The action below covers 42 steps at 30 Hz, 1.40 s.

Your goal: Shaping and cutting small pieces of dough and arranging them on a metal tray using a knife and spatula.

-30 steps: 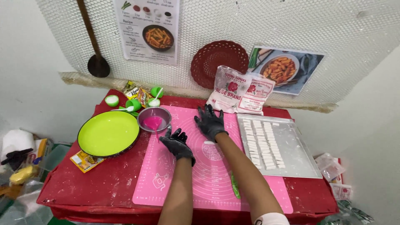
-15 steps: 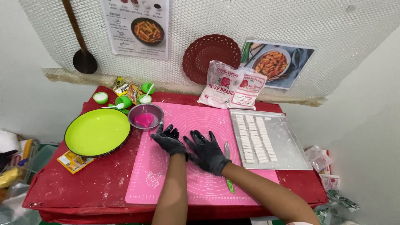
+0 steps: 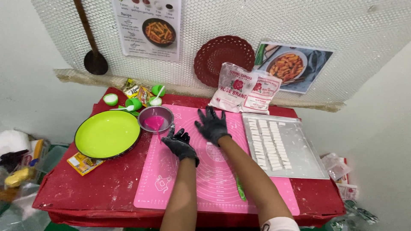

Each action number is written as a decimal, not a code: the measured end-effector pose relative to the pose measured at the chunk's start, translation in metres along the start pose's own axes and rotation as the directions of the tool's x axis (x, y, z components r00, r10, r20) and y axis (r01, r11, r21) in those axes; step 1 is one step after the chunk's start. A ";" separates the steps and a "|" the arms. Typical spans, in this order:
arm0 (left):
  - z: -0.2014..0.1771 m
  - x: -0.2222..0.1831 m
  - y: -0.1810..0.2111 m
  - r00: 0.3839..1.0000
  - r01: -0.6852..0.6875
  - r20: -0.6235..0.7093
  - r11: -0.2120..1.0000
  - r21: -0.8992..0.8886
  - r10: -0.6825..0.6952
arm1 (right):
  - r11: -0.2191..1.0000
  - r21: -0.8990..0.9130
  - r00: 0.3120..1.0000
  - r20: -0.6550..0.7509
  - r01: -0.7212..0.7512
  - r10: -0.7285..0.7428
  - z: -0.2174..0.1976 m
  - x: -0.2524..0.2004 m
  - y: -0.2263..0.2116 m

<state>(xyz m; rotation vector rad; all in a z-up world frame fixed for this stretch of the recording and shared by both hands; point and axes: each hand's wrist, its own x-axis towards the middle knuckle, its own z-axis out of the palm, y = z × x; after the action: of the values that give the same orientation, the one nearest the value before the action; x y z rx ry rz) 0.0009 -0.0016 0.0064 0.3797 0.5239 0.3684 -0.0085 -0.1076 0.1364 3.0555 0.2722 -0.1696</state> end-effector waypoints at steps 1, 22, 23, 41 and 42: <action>-0.003 0.007 -0.006 1.000 0.003 -0.009 1.000 0.001 -0.003 | 0.999 0.029 0.999 -0.006 -0.038 0.038 0.005 0.014 0.006; 0.006 -0.009 0.007 0.998 0.063 -0.005 0.998 0.028 -0.063 | 0.985 -0.001 0.978 -0.117 0.171 -0.170 0.009 -0.127 -0.025; 0.005 -0.010 0.008 0.998 0.058 -0.017 0.998 0.034 -0.057 | 0.988 -0.014 0.982 -0.107 0.155 -0.155 0.011 -0.121 -0.025; -0.001 -0.002 0.004 0.996 0.079 0.027 0.997 0.022 -0.080 | 0.997 0.069 0.997 -0.057 -0.043 0.047 0.021 0.004 0.009; 0.000 -0.004 0.005 0.996 0.081 0.026 0.997 0.020 -0.081 | 0.997 0.067 0.997 -0.056 -0.043 0.046 0.023 -0.001 0.009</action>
<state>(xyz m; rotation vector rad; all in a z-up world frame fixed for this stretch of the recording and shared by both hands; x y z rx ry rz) -0.0029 0.0012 0.0104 0.3804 0.5153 0.2801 -0.0102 -0.1180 0.1140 3.1318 0.2054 -0.0907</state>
